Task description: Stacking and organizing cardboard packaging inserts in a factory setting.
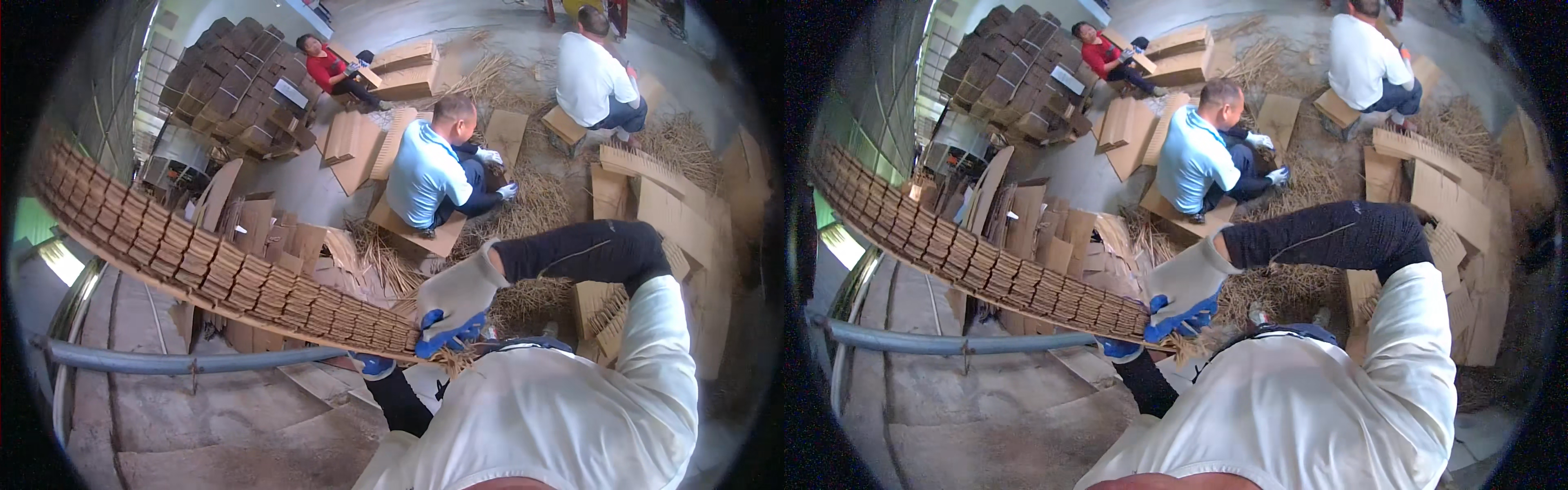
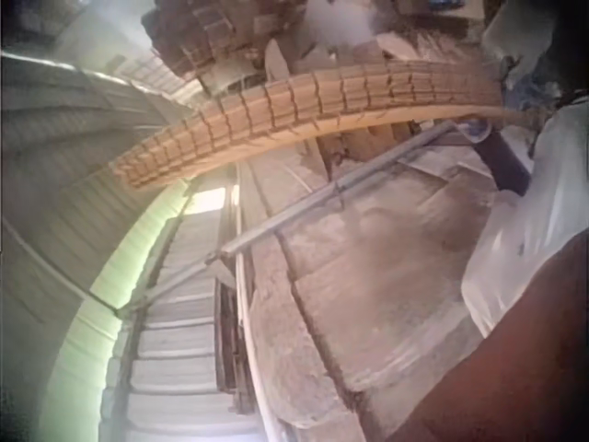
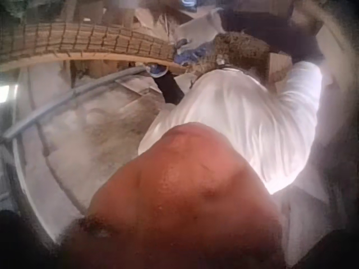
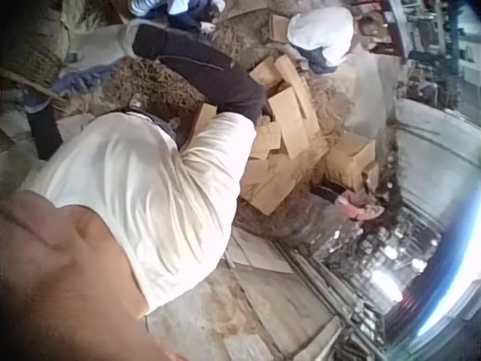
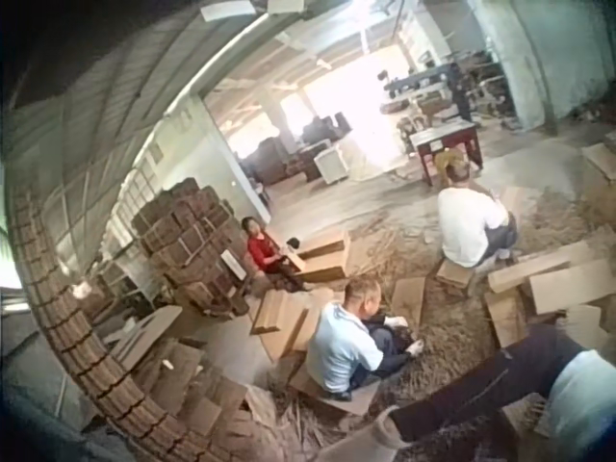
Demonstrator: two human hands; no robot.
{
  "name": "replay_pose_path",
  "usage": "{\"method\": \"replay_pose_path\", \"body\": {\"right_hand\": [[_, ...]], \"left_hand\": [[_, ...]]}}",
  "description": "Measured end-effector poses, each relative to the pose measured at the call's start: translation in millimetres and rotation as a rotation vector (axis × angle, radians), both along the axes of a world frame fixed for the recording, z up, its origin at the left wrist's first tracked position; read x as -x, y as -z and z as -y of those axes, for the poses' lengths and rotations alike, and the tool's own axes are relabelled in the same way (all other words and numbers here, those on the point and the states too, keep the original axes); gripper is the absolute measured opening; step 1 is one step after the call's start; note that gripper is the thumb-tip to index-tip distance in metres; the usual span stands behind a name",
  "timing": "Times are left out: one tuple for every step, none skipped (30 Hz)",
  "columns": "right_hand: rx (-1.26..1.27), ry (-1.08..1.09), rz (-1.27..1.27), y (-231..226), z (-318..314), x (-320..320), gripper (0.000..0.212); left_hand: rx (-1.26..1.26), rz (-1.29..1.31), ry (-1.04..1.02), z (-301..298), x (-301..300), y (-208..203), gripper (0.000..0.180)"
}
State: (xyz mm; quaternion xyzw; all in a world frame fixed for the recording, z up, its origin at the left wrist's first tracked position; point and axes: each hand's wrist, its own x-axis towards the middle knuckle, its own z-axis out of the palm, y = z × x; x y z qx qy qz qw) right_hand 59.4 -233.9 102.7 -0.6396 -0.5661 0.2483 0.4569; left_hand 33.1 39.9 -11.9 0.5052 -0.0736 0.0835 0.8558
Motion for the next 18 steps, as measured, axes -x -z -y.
{"method": "replay_pose_path", "body": {"right_hand": [[-0.015, 0.079, -0.027, 4, 0, 2, 0.039], [-0.035, 0.153, -0.054, 4, 0, 6, 0.039], [-0.054, 0.230, -0.081, 4, -1, 10, 0.040], [-0.089, 0.251, -0.065, 1, -4, 18, 0.040], [-0.125, 0.274, -0.044, -5, -5, 26, 0.040], [-0.161, 0.299, -0.023, -10, -5, 32, 0.040], [-0.138, 0.338, -0.080, -12, -5, 33, 0.040], [-0.121, 0.376, -0.139, -13, -6, 34, 0.041], [-0.103, 0.412, -0.199, -14, -6, 35, 0.041], [-0.131, 0.387, -0.188, -15, -6, 39, 0.041], [-0.149, 0.366, -0.171, -19, -5, 44, 0.041], [-0.167, 0.342, -0.156, -20, -5, 48, 0.042], [-0.238, 0.331, -0.134, -13, -7, 50, 0.042], [-0.310, 0.316, -0.114, -4, -11, 50, 0.042], [-0.382, 0.301, -0.094, 2, -12, 50, 0.042], [-0.333, 0.268, -0.171, 7, -10, 52, 0.042], [-0.285, 0.231, -0.246, 6, -8, 54, 0.042], [-0.237, 0.197, -0.321, 5, -7, 56, 0.042]], "left_hand": [[0.005, -0.003, -0.001, 0, -2, 2, 0.071], [0.007, -0.005, -0.002, -5, -1, 2, 0.071], [0.007, -0.004, -0.002, -5, -4, 3, 0.071], [0.014, -0.009, -0.001, -5, -6, 6, 0.070], [0.017, -0.014, 0.006, -8, -3, 5, 0.070], [0.030, -0.014, 0.010, -9, -6, 7, 0.070], [0.035, -0.013, 0.011, -10, -7, 8, 0.069], [0.034, -0.017, 0.011, -12, -7, 9, 0.069], [0.034, -0.024, 0.014, -14, -6, 10, 0.069], [0.035, -0.033, 0.015, -14, -3, 12, 0.068], [0.039, -0.044, 0.022, -13, -2, 14, 0.068], [0.054, -0.053, 0.031, -14, 2, 16, 0.068], [0.065, -0.057, 0.038, -12, 2, 20, 0.067], [0.076, -0.060, 0.044, -9, 2, 22, 0.067], [0.087, -0.071, 0.055, -9, 4, 25, 0.067], [0.100, -0.076, 0.063, -7, 3, 28, 0.067], [0.104, -0.080, 0.071, -7, 1, 30, 0.066], [0.120, -0.087, 0.079, -6, 0, 32, 0.066]]}}
